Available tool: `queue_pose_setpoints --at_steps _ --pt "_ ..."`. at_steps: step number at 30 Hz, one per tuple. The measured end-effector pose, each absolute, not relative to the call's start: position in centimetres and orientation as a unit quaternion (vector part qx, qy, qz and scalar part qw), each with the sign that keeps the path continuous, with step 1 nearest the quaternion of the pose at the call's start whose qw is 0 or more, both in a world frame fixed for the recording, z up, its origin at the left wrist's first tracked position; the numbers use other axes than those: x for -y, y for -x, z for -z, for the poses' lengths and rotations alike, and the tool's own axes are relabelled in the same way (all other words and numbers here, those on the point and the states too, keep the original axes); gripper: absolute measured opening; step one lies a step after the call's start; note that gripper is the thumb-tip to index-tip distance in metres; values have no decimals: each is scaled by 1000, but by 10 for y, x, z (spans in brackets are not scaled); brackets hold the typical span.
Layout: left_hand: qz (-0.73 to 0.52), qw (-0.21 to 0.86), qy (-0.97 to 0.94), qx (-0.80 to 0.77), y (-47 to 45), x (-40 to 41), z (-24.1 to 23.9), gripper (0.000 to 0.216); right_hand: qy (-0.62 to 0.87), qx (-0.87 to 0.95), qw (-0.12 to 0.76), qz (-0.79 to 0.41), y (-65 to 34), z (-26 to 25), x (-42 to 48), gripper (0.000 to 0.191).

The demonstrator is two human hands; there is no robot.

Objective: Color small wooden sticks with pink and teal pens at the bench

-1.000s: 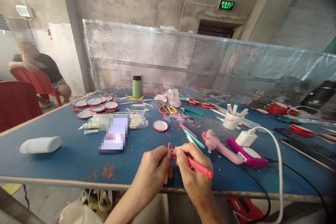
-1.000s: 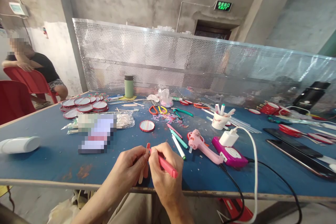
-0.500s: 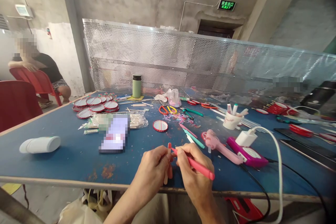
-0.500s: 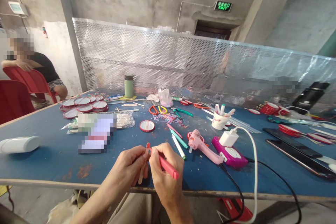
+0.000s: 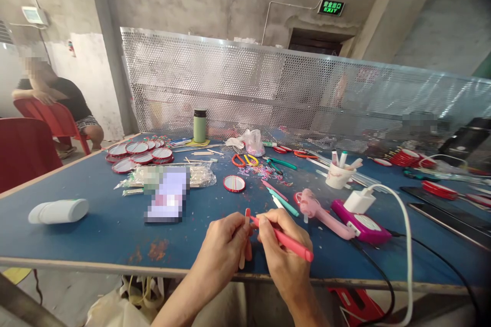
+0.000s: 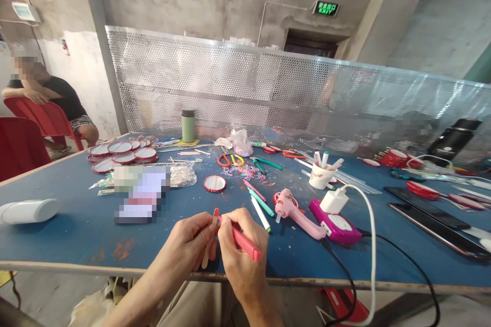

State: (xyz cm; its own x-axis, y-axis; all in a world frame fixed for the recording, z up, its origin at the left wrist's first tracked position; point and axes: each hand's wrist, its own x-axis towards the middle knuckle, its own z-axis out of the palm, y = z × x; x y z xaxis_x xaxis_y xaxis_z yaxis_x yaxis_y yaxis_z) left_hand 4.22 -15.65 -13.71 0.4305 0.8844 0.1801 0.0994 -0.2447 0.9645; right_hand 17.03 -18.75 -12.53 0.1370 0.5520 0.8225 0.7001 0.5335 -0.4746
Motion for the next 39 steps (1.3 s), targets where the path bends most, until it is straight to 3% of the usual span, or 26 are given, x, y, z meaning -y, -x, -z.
queue_pose_setpoints --at_steps 14,39 --pt "-399 539 -657 -345 -43 156 139 37 477 658 580 61 -171 126 186 25" --pt "-399 488 -686 -363 -42 158 138 39 481 651 584 64 -170 125 189 26"
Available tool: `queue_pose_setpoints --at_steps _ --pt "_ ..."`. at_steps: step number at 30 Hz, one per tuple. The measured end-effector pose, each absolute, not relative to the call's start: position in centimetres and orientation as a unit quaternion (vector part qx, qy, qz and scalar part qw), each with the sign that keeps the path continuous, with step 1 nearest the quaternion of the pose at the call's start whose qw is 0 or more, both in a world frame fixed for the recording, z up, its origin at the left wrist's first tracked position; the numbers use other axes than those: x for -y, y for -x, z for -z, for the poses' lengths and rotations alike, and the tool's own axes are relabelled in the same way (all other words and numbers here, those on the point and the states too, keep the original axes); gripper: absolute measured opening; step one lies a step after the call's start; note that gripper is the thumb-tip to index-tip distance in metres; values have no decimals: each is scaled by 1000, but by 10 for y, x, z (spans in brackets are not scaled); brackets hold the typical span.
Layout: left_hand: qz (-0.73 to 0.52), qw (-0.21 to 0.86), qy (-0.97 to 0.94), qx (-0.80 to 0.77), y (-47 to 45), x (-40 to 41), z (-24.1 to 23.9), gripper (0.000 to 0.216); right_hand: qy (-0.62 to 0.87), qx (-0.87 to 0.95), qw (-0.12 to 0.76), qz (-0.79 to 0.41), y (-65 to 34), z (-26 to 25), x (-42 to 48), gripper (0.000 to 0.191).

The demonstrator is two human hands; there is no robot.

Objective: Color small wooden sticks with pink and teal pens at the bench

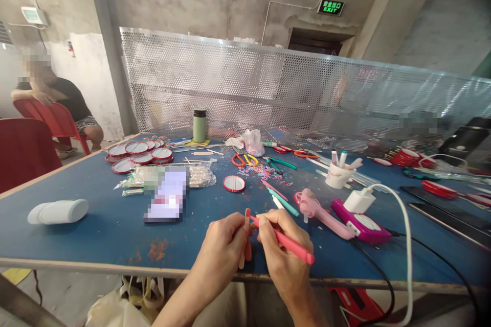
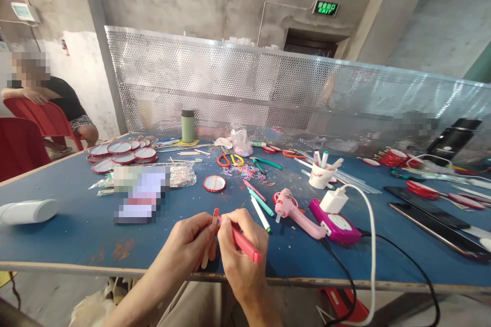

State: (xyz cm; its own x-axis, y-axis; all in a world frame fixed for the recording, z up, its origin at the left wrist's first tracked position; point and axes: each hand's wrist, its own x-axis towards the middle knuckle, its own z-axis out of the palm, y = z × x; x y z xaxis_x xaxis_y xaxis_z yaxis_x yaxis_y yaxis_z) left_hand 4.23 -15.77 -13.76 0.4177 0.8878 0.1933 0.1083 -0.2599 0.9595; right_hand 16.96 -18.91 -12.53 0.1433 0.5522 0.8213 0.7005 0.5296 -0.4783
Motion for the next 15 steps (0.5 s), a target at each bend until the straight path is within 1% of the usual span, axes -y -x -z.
queue_pose_setpoints --at_steps 6,15 --pt "-400 480 -690 -365 -44 157 141 38 468 664 580 64 -170 126 191 22" --pt "-400 458 -702 -370 -43 157 144 37 466 675 570 62 -170 125 190 23"
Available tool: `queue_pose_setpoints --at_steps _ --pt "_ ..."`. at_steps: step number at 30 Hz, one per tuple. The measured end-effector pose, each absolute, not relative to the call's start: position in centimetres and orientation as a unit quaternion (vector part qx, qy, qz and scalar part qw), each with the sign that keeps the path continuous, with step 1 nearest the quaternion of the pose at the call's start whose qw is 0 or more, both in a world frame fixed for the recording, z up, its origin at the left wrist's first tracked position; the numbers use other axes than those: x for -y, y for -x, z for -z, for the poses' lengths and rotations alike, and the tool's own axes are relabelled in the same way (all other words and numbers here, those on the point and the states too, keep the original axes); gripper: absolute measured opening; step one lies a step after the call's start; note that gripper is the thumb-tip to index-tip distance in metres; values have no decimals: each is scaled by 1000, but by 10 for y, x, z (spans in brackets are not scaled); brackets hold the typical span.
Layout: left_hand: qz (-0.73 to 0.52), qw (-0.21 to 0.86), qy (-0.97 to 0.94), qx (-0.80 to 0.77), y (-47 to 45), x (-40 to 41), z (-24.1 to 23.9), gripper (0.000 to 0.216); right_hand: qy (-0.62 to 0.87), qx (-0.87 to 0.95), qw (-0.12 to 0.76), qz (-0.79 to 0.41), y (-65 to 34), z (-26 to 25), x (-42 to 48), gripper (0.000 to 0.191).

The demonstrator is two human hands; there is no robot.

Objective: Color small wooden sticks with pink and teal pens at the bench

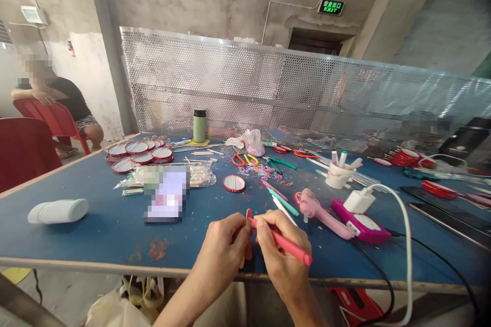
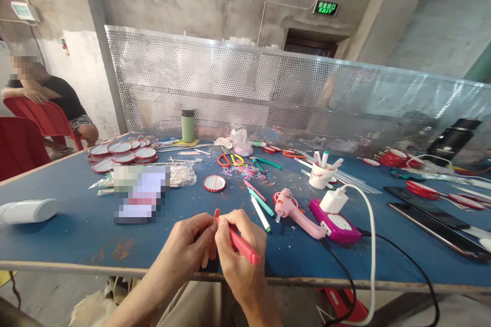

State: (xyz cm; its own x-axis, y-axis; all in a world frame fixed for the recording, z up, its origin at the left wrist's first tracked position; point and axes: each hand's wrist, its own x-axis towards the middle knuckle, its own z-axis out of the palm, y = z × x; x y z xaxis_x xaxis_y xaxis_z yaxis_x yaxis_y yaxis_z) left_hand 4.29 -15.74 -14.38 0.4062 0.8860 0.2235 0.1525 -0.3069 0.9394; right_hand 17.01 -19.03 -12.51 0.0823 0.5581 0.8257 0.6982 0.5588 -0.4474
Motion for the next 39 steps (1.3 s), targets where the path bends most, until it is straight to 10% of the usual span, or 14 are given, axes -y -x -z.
queue_pose_setpoints --at_steps 39 --pt "-401 439 -712 -374 -43 157 140 36 468 672 571 56 -171 126 189 23"
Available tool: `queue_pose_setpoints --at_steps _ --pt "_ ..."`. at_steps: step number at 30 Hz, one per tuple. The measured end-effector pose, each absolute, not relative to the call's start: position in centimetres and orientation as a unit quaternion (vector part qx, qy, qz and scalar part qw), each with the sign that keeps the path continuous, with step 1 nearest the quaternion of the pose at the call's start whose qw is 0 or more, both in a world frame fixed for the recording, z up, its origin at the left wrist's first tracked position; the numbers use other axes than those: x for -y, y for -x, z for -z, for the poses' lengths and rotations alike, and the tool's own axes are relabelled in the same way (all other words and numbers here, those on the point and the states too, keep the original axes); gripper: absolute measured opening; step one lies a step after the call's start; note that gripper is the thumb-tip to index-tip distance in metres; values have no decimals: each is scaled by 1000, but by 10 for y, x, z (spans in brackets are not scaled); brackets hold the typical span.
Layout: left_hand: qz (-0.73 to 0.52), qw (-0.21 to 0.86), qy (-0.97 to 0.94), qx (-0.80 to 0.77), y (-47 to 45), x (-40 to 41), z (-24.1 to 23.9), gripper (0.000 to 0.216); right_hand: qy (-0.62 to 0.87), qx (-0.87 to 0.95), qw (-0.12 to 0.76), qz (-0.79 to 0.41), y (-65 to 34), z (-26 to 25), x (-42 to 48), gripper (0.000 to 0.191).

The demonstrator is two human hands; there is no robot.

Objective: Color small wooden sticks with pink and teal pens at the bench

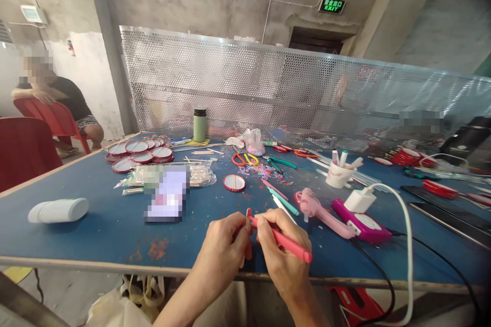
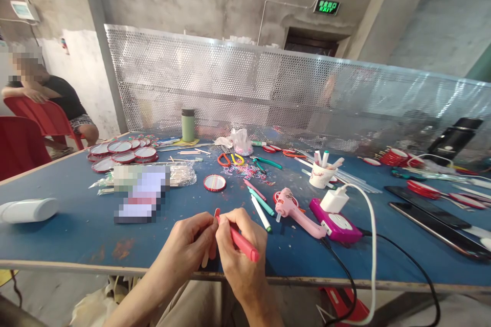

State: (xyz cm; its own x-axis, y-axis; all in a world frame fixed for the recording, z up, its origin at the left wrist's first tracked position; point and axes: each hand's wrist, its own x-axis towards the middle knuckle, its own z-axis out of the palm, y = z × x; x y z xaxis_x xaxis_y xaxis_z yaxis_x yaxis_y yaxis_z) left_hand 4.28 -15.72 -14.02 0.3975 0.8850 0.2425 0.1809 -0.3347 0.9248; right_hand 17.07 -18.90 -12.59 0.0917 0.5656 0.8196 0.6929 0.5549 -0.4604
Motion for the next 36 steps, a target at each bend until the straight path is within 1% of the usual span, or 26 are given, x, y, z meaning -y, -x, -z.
queue_pose_setpoints --at_steps 8,17,36 --pt "-401 438 -711 -376 -43 157 143 35 465 678 566 61 -171 126 189 24" --pt "-398 442 -710 -377 -43 157 141 36 469 660 584 60 -170 126 189 24" --pt "-400 433 -714 -379 -43 157 143 37 466 673 571 66 -171 127 188 24"
